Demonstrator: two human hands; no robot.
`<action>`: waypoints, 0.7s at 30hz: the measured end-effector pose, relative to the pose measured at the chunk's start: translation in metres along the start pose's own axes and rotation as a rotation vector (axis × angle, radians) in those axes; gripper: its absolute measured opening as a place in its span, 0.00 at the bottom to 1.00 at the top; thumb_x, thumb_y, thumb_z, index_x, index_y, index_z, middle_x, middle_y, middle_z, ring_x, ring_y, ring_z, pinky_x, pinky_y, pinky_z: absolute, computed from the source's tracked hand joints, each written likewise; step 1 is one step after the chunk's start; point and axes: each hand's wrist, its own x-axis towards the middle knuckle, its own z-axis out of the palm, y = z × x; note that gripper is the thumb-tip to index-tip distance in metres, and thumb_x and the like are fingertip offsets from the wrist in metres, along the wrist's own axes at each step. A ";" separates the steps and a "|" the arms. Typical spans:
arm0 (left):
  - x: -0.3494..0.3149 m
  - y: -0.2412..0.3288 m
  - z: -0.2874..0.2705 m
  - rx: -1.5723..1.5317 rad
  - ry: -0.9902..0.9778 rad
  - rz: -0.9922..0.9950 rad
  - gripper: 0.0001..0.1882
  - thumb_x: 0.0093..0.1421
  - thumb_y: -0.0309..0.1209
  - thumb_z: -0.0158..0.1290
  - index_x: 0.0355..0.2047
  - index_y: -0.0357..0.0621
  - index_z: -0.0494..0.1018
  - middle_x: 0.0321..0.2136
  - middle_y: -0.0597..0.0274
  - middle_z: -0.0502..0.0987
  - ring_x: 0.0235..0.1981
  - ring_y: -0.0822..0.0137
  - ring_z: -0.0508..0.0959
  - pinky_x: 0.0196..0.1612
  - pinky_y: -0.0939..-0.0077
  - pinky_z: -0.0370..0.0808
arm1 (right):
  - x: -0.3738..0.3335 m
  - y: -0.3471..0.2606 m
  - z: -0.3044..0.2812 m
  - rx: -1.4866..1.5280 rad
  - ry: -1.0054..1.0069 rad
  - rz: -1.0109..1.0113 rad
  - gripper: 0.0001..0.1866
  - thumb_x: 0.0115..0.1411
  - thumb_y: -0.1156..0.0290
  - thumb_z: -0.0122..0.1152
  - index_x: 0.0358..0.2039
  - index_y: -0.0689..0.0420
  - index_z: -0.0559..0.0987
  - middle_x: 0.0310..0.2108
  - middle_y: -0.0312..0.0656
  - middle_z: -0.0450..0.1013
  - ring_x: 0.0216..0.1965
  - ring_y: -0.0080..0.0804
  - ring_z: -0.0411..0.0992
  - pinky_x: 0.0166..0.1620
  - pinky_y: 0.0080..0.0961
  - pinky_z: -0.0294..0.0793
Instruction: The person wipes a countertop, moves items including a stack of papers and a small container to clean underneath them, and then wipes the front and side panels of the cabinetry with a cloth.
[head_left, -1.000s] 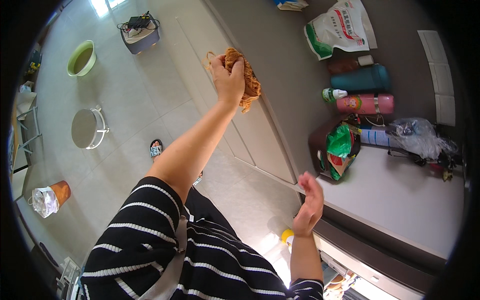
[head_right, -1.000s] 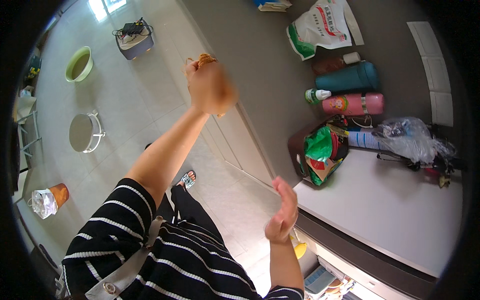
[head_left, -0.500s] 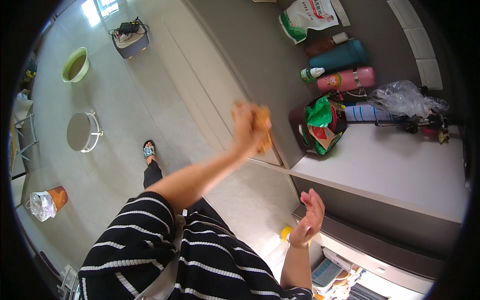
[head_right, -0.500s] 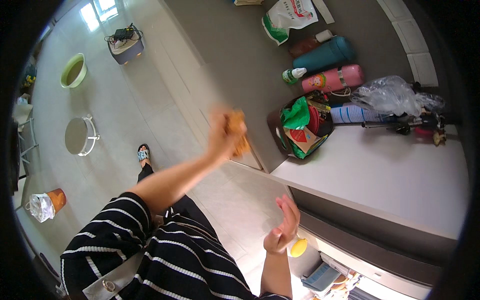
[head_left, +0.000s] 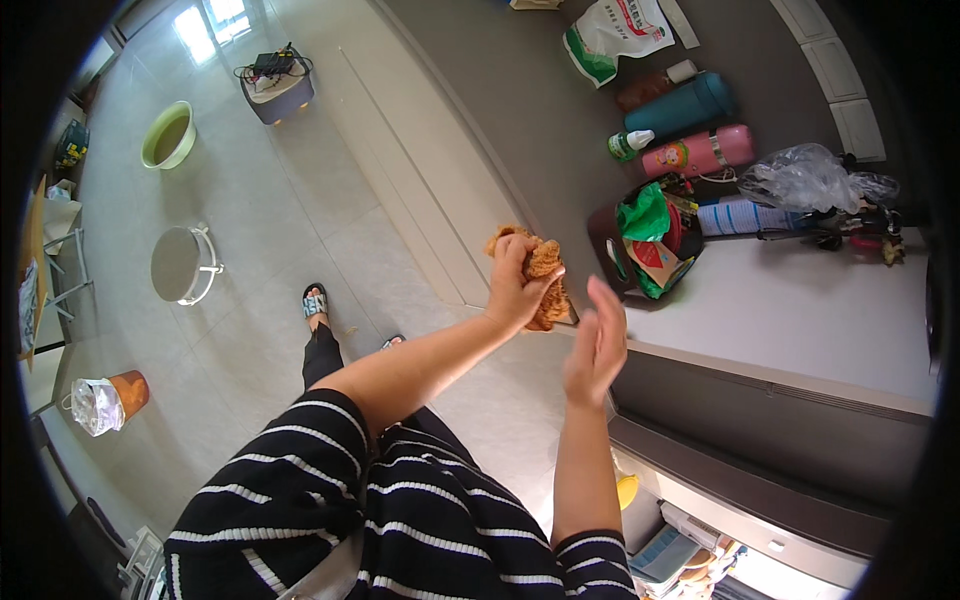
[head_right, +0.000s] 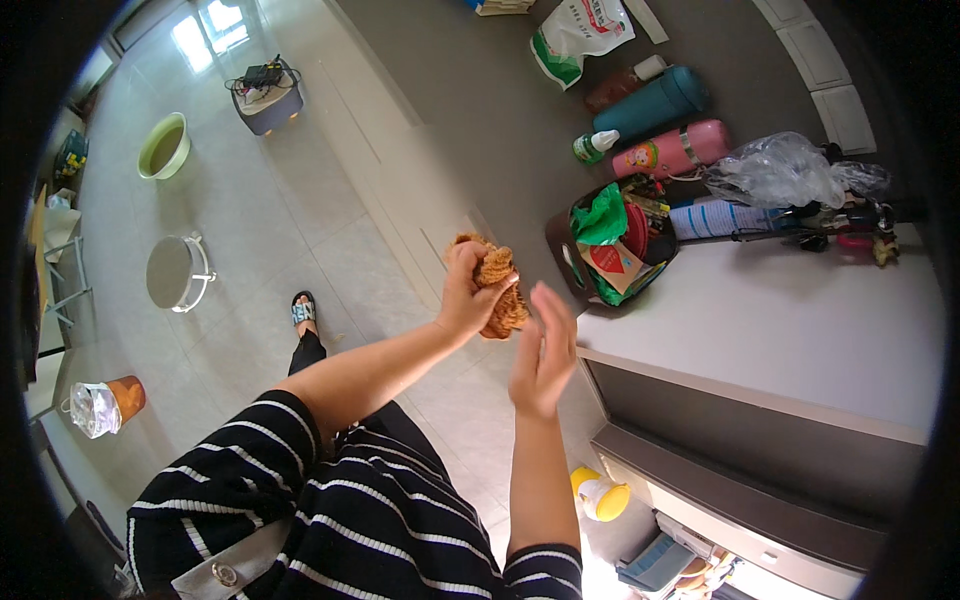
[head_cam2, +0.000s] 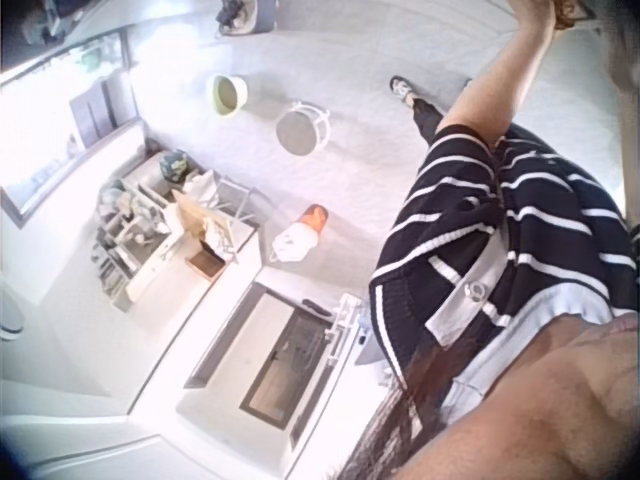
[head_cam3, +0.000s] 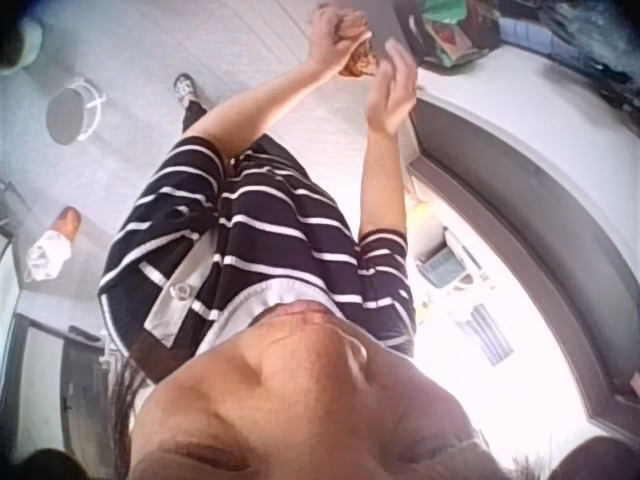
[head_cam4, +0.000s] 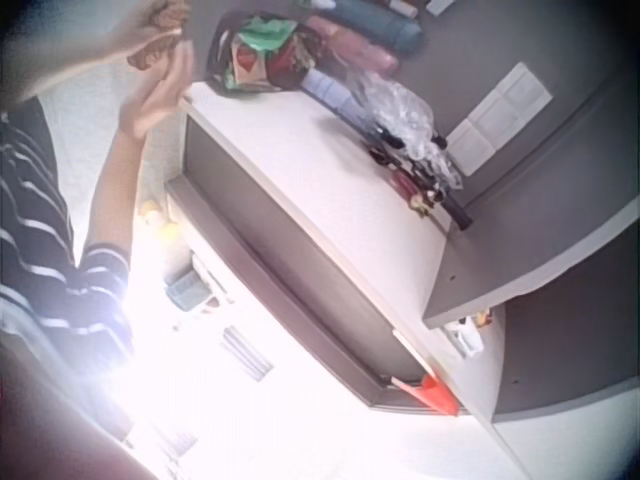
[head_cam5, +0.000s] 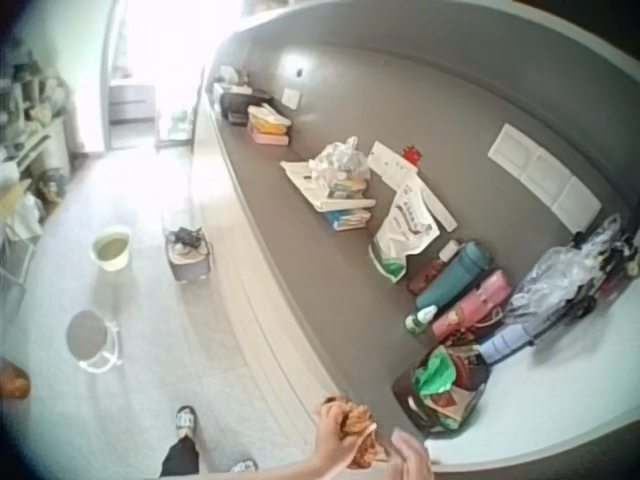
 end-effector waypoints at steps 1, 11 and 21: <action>0.006 0.000 0.000 -0.052 -0.019 -0.042 0.21 0.49 0.30 0.67 0.39 0.41 0.69 0.38 0.55 0.69 0.45 0.52 0.69 0.49 0.64 0.68 | 0.014 0.008 0.006 -0.055 0.011 0.003 0.14 0.63 0.76 0.50 0.49 0.63 0.75 0.51 0.51 0.72 0.52 0.47 0.70 0.56 0.38 0.68; 0.054 -0.017 -0.022 0.064 0.126 0.046 0.19 0.50 0.29 0.66 0.38 0.40 0.68 0.39 0.57 0.68 0.42 0.60 0.70 0.47 0.69 0.69 | 0.024 0.050 0.038 -0.104 -0.007 0.067 0.14 0.64 0.73 0.50 0.48 0.62 0.75 0.51 0.48 0.73 0.53 0.46 0.69 0.57 0.38 0.66; 0.097 0.003 -0.040 -0.129 0.225 -0.370 0.19 0.53 0.30 0.65 0.39 0.41 0.68 0.39 0.59 0.69 0.39 0.64 0.73 0.42 0.72 0.72 | 0.025 0.055 0.034 -0.093 -0.013 0.023 0.14 0.63 0.73 0.51 0.47 0.62 0.76 0.49 0.48 0.74 0.52 0.46 0.70 0.58 0.38 0.66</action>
